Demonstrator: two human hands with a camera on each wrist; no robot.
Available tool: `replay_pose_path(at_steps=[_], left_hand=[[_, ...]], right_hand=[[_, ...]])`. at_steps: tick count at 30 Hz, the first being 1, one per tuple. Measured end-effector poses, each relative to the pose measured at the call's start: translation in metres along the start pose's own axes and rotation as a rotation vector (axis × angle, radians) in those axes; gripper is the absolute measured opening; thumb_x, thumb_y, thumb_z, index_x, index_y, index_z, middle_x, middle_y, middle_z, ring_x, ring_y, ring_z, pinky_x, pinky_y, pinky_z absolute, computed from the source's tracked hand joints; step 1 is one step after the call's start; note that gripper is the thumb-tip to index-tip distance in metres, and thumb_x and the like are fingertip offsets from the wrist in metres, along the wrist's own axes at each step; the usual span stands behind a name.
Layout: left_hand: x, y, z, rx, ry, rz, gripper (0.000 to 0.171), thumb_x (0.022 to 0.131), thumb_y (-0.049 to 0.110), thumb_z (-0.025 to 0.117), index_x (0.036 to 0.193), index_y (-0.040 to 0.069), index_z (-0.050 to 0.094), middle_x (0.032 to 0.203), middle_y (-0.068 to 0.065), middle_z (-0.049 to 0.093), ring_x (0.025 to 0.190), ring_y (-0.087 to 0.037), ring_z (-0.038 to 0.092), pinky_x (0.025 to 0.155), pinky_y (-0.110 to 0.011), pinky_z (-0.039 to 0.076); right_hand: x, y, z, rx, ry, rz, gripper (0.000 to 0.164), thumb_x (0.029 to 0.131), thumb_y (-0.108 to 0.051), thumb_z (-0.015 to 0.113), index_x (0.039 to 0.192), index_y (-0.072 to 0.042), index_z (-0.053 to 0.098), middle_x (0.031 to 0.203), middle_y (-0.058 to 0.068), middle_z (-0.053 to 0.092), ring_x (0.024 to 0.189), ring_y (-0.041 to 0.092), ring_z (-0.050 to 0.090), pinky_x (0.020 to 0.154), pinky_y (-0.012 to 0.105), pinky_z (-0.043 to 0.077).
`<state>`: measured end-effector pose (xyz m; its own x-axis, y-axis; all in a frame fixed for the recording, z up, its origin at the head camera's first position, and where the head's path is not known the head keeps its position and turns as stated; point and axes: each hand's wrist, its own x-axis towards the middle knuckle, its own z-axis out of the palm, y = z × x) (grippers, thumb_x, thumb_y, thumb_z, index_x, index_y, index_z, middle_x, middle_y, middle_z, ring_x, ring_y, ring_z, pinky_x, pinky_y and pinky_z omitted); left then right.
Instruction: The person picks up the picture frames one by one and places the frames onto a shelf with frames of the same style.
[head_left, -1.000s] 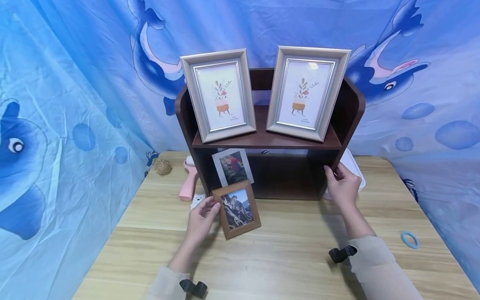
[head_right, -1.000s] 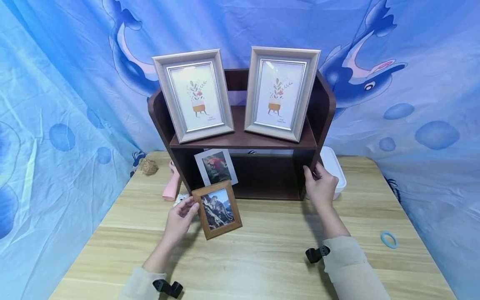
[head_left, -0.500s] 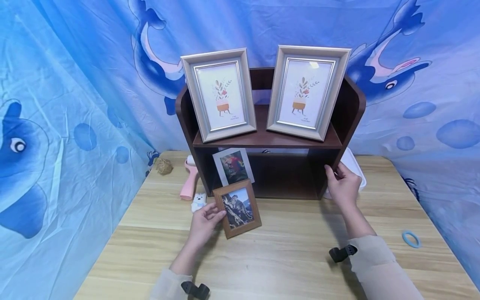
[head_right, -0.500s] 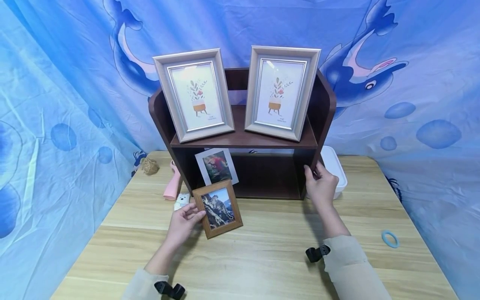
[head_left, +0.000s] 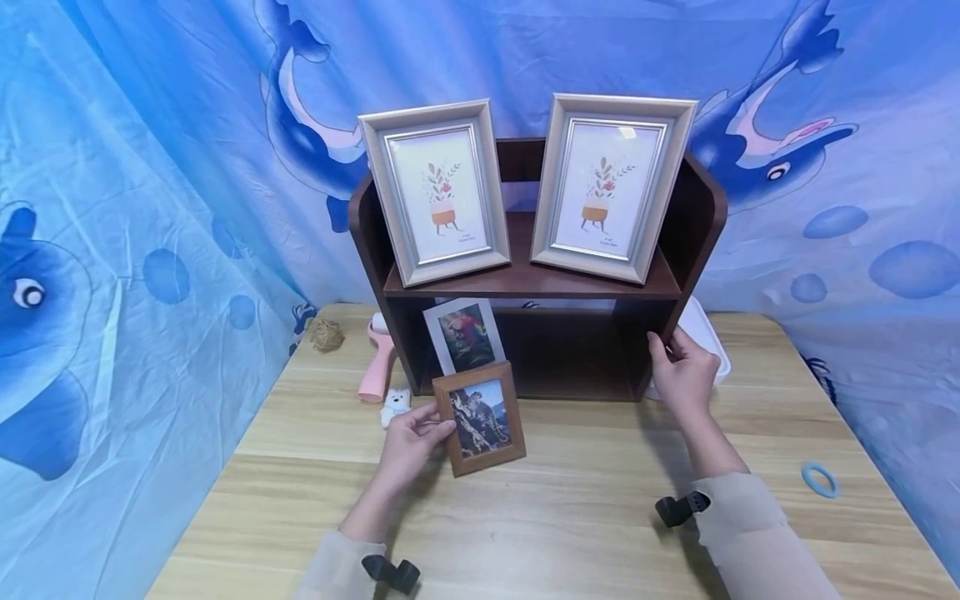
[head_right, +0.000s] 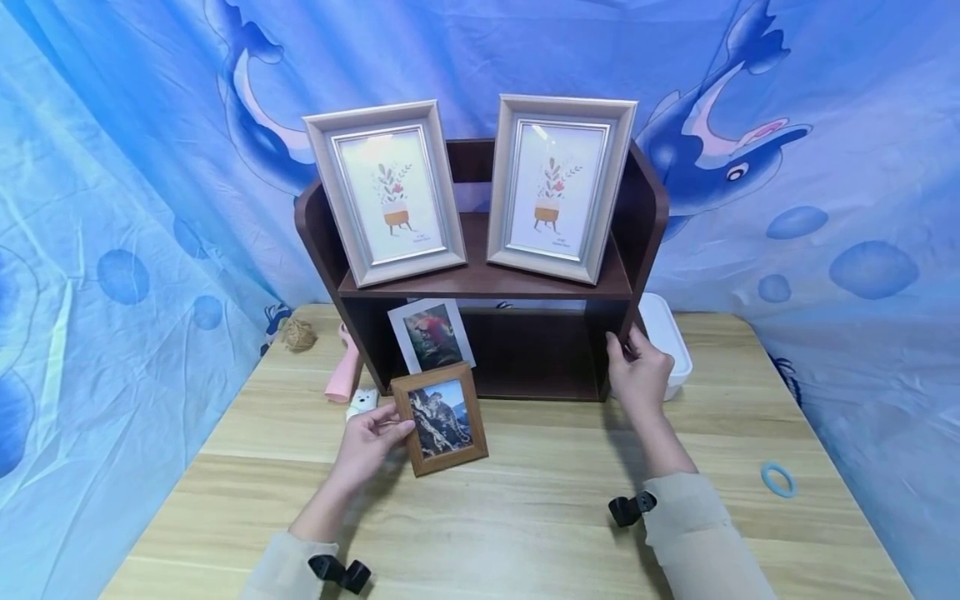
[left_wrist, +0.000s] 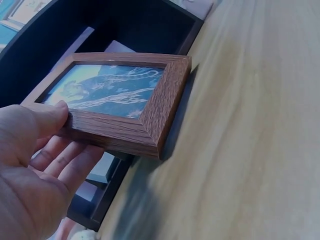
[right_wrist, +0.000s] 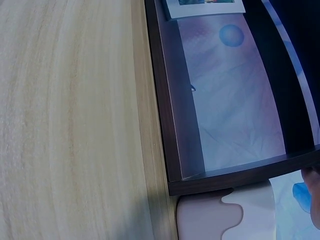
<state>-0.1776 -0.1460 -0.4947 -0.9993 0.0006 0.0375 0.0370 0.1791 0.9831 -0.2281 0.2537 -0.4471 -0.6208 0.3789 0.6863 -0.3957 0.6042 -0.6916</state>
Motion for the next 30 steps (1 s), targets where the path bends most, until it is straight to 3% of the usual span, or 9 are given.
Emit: replay_pose_path(at_steps=[12, 20, 30], left_hand=[[0.016, 0.014, 0.009, 0.025, -0.054, 0.081, 0.045, 0.086, 0.001, 0.076, 0.127, -0.013, 0.061, 0.106, -0.026, 0.071, 0.096, -0.035, 0.073, 0.084, -0.033, 0.060], [0.029, 0.021, 0.024, 0.034, -0.109, 0.089, 0.046, 0.087, 0.003, 0.077, 0.130, -0.008, 0.062, 0.108, -0.023, 0.072, 0.097, -0.032, 0.073, 0.083, -0.033, 0.060], [0.046, 0.026, 0.047, -0.048, -0.166, 0.092, 0.042, 0.087, -0.003, 0.075, 0.128, -0.006, 0.065, 0.102, -0.021, 0.073, 0.091, -0.028, 0.074, 0.077, -0.034, 0.061]], right_hand=[[0.001, -0.001, 0.002, 0.010, 0.007, -0.007, 0.007, 0.088, 0.001, 0.073, 0.091, 0.008, 0.074, 0.083, 0.025, 0.073, 0.069, -0.021, 0.053, 0.060, 0.000, 0.040], [0.001, -0.001, 0.002, -0.005, 0.010, 0.002, 0.008, 0.089, -0.001, 0.073, 0.093, 0.007, 0.075, 0.085, 0.025, 0.073, 0.074, -0.021, 0.053, 0.062, 0.000, 0.042], [0.001, 0.001, 0.000, 0.009, 0.002, 0.000, 0.008, 0.089, 0.001, 0.073, 0.095, 0.007, 0.075, 0.087, 0.025, 0.073, 0.075, -0.023, 0.054, 0.063, -0.001, 0.043]])
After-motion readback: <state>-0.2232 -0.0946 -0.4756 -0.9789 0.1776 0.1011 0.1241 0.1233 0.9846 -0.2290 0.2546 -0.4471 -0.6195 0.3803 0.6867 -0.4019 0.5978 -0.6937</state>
